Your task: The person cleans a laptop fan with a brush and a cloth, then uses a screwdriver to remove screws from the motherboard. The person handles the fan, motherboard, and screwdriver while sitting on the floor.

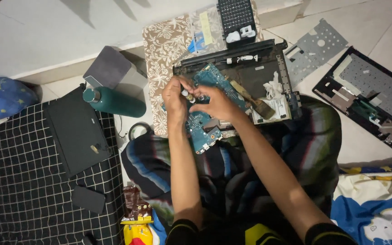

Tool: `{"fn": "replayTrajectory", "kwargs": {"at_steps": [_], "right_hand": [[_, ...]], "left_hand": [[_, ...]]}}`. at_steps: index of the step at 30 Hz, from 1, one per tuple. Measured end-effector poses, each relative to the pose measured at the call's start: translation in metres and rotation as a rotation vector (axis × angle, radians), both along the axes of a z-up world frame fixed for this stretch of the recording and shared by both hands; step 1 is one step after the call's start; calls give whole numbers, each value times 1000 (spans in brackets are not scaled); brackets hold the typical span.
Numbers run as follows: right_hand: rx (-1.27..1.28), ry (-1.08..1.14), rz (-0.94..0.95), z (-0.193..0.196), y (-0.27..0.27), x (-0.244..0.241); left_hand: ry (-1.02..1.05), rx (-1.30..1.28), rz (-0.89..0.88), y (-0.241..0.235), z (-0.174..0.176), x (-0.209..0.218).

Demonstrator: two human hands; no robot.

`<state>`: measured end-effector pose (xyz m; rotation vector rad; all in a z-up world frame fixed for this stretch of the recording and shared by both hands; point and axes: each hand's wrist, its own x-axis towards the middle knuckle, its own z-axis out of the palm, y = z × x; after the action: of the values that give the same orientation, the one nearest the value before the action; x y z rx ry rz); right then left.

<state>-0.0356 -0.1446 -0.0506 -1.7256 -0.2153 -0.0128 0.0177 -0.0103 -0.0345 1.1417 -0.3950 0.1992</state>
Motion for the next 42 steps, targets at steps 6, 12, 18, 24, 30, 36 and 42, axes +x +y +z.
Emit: {"fn": "replayTrajectory", "kwargs": {"at_steps": [6, 12, 18, 24, 30, 36, 42], "right_hand": [[41, 16, 59, 11, 1, -6], [75, 17, 45, 17, -1, -3], [-46, 61, 26, -1, 0, 0], [-94, 43, 30, 16, -4, 0], [0, 26, 70, 13, -3, -2], [-20, 73, 71, 27, -6, -8], [42, 5, 38, 0, -3, 0]], "left_hand": [[-6, 3, 20, 2, 2, 2], [-35, -9, 28, -1, 4, 0], [-27, -23, 20, 5, 6, 1], [110, -242, -95, 3, -44, 6], [86, -394, -158, 28, -78, 17], [4, -434, -227, 21, -81, 17], [56, -391, -245, 18, -68, 14]]}}
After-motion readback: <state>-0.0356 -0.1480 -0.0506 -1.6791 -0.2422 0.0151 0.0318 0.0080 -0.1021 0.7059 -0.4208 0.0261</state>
